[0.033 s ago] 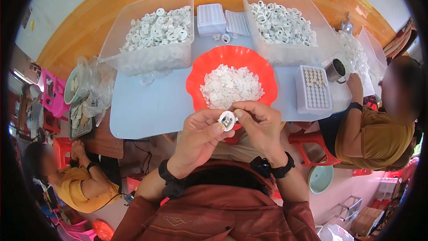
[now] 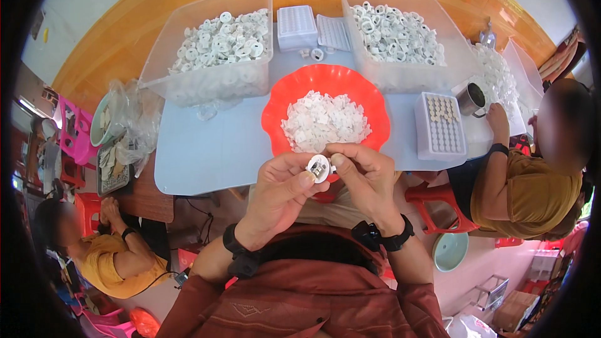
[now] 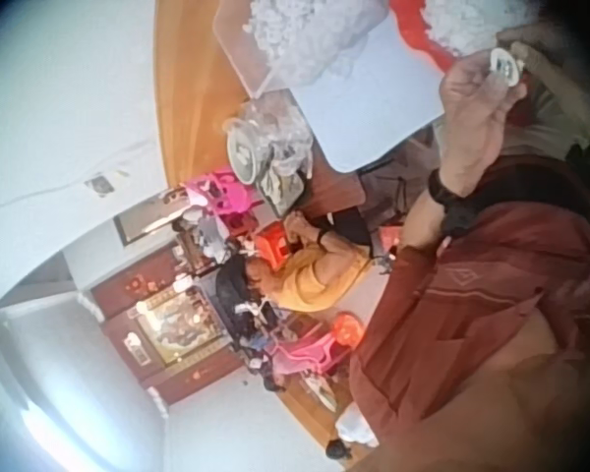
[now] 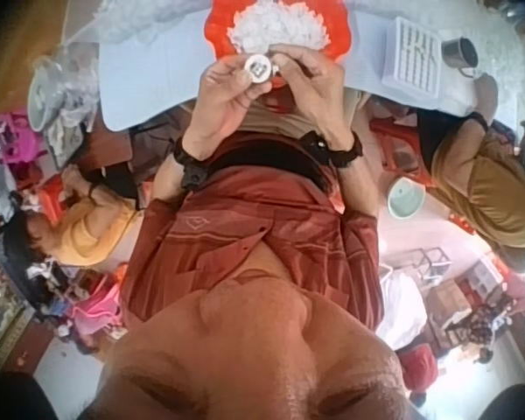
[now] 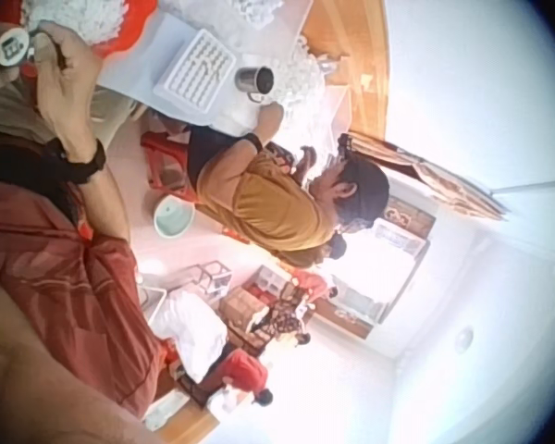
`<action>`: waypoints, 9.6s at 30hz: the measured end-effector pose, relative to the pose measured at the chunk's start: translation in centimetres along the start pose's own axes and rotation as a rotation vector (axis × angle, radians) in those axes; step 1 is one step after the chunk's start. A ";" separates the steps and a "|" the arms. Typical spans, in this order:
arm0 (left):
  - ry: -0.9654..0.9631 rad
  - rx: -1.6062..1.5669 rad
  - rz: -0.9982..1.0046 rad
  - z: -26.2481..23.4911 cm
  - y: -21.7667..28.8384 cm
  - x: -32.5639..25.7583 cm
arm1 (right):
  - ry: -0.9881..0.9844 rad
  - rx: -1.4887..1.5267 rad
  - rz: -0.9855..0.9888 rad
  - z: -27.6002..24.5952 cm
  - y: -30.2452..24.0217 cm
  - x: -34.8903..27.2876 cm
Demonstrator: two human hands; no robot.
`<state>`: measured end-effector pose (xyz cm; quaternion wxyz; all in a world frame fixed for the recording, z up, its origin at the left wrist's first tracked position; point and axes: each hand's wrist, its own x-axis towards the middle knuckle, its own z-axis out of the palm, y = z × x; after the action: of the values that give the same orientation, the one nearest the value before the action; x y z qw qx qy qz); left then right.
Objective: Assembling small black circular components into white plastic frames at a workbench.
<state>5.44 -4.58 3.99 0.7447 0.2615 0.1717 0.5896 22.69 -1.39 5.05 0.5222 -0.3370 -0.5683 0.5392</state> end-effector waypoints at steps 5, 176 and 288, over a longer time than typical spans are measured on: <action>0.009 0.019 0.005 0.1 -0.4 0.0 | -0.036 -0.013 0.004 -0.3 -0.2 -0.5; -0.085 0.354 -0.017 0.5 -1.5 -1.8 | -0.204 -0.111 -0.014 -3.3 -2.1 -2.1; 0.323 1.019 0.674 -8.0 -0.5 2.7 | 0.625 -0.293 0.510 -12.7 9.4 -17.1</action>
<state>1.99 -0.52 -2.64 0.2648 0.5309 0.4493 0.6680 37.07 -12.42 -9.57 0.4658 -0.6844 -0.3519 0.4368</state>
